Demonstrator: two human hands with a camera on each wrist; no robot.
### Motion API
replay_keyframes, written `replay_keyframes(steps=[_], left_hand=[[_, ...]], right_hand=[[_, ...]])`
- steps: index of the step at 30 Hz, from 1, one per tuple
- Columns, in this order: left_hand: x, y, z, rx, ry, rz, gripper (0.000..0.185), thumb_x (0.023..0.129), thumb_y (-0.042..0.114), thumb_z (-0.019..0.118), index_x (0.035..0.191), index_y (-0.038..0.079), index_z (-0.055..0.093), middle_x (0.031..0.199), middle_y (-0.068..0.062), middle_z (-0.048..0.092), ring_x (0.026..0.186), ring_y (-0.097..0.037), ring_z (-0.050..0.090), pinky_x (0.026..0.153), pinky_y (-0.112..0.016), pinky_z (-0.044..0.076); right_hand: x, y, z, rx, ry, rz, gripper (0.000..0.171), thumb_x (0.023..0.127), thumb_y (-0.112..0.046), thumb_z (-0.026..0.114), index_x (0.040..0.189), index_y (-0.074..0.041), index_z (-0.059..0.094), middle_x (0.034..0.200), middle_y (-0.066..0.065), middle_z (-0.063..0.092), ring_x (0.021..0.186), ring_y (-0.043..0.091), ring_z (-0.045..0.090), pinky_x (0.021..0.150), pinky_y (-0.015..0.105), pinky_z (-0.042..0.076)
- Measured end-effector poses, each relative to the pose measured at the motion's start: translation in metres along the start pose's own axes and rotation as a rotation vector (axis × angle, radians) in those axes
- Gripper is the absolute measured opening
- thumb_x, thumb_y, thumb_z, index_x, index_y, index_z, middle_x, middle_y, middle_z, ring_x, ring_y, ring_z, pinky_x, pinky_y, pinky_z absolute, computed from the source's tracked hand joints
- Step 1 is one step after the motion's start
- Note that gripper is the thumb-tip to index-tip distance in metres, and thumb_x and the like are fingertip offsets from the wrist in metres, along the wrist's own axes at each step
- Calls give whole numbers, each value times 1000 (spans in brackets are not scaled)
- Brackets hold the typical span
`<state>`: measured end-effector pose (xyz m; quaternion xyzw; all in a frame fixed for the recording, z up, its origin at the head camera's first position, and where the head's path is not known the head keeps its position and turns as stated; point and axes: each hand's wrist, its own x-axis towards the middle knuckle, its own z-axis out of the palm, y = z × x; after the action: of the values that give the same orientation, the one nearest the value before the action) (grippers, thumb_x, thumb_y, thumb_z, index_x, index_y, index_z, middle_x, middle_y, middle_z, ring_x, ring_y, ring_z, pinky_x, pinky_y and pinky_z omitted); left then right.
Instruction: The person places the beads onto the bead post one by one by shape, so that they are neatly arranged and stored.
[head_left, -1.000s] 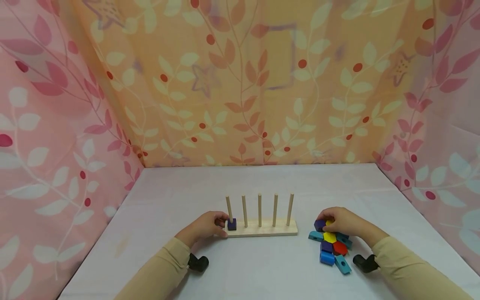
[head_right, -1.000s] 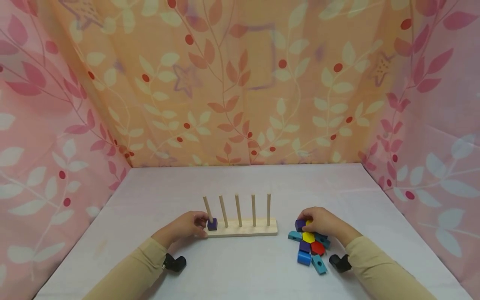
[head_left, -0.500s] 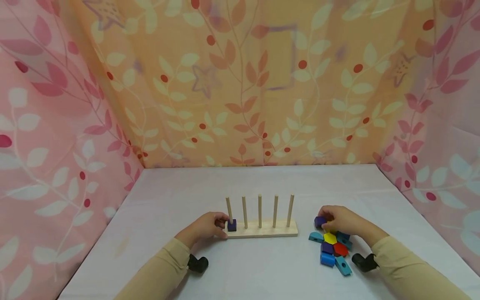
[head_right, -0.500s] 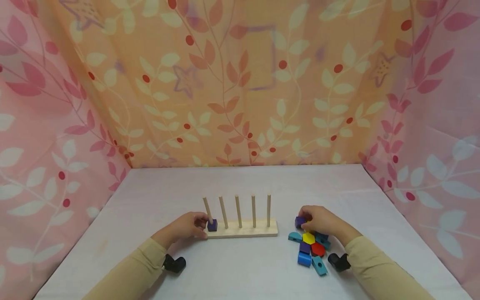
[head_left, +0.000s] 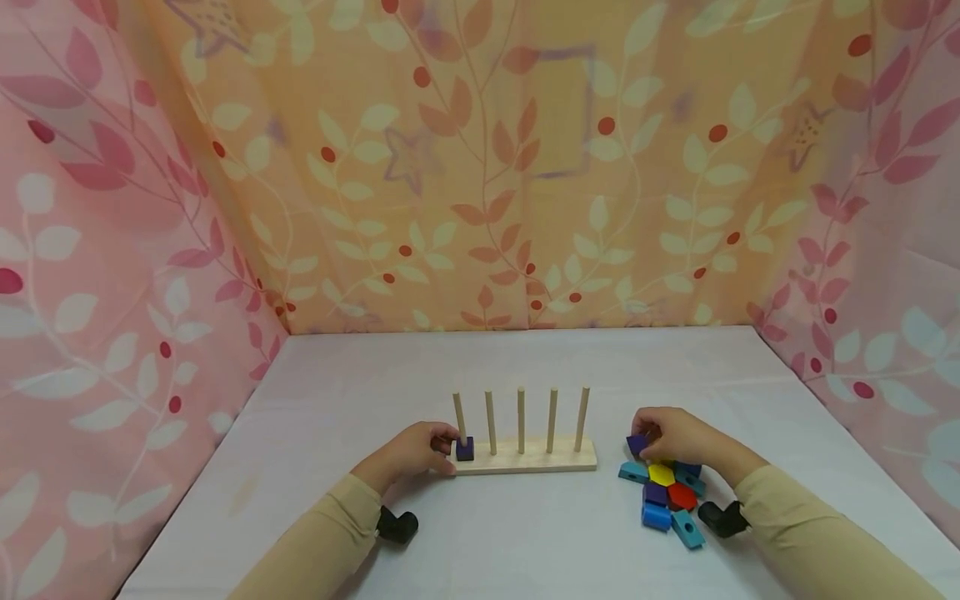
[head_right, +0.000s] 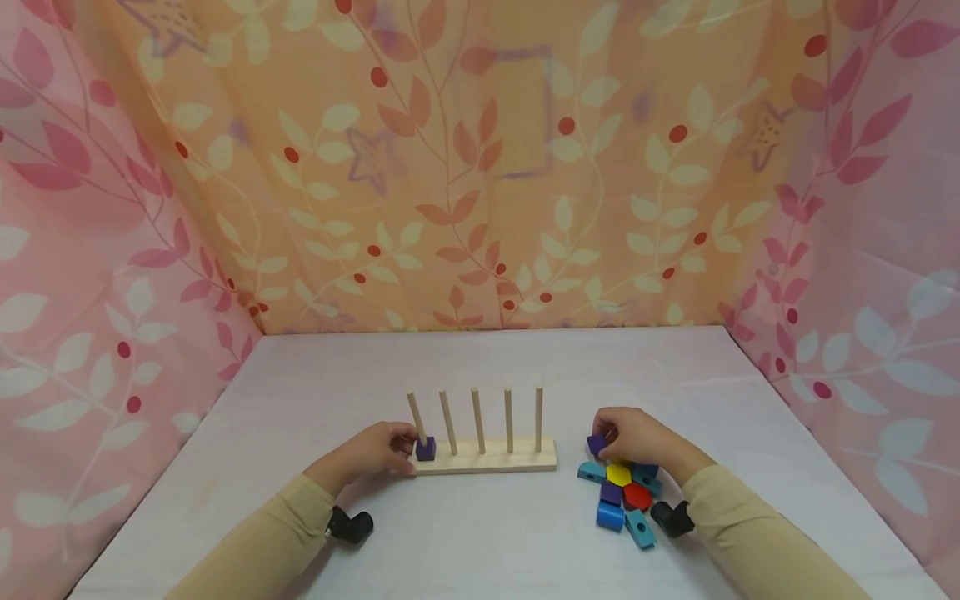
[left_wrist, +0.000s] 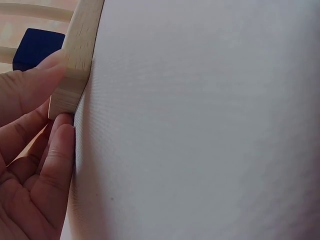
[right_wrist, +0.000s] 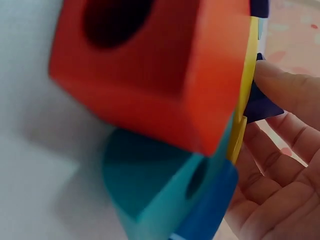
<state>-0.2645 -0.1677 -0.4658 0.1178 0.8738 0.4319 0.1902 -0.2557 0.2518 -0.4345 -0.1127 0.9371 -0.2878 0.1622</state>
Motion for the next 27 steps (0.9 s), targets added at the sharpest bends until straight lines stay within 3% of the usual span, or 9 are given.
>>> replay_keyframes(steps=[9, 19, 27], left_hand=[[-1, 0, 2, 8, 16, -17, 47, 65, 7, 81, 107, 11, 61, 88, -2, 57, 84, -17, 51, 72, -29, 43], [-4, 4, 2, 4, 16, -15, 46, 65, 7, 80, 107, 11, 61, 89, -2, 57, 84, -17, 50, 71, -29, 43], [-4, 6, 2, 6, 17, -14, 47, 66, 6, 80, 109, 10, 61, 90, -2, 57, 86, -17, 50, 70, -28, 44]], right_hand=[[-3, 2, -2, 17, -6, -17, 21, 78, -18, 71, 92, -12, 57, 86, 2, 58, 74, 17, 52, 68, 32, 50], [-2, 2, -2, -6, -3, -8, 21, 77, -8, 70, 94, -13, 59, 91, 0, 59, 82, 17, 52, 79, 37, 49], [-2, 1, -3, -22, -27, 14, 23, 76, -8, 71, 98, -12, 63, 92, 2, 60, 80, 18, 52, 76, 38, 50]])
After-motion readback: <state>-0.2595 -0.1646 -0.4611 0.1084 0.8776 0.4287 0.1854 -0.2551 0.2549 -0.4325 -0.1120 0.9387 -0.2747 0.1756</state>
